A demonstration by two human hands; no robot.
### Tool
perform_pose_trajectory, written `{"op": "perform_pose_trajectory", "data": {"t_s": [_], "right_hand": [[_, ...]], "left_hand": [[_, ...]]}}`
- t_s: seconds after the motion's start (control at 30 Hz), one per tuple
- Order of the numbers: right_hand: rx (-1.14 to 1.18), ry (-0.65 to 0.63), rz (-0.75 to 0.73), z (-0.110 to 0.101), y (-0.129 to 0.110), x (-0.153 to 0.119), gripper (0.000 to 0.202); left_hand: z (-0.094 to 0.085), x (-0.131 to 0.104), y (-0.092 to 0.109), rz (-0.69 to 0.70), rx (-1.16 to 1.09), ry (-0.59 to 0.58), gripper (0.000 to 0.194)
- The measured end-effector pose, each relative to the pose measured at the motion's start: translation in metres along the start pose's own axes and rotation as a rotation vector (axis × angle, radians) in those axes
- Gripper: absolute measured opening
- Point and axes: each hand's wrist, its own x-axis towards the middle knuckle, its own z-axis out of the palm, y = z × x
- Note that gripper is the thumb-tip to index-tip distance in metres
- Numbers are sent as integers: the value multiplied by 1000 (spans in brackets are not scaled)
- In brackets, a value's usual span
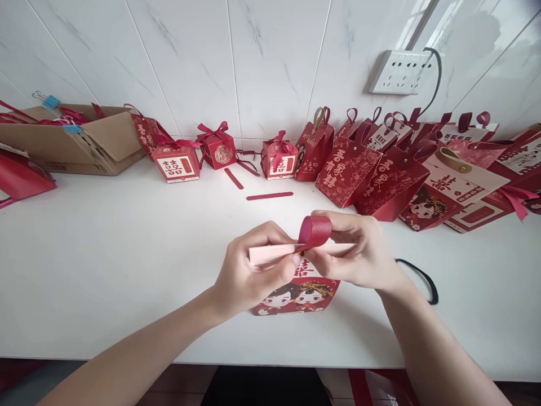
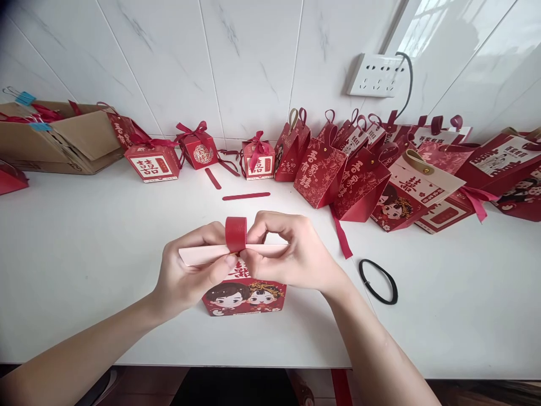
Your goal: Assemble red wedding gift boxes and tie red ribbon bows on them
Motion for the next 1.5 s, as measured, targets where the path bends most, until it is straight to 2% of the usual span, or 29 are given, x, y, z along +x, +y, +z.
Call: {"op": "perform_pose_trajectory", "data": {"t_s": [0.33, 0.67, 1.0, 1.3, 1.5], "right_hand": [[8, 1, -2, 1, -2, 1, 6], [40, -5, 3, 0, -2, 1, 8], [25, -10, 3, 0, -2, 2, 8], [68, -24, 45, 2, 2, 3, 6], [55, -51, 105, 2, 3, 4, 3]], "left_hand": [[-1, 0, 0, 10, -47, -44, 6], [0, 0, 0, -7, -16, 5, 10], [-1, 1, 2, -98, -71, -24, 16], [-2, 2, -8, -72, -109, -62, 17], [0, 1, -13, -136, -143, -28, 25]]}}
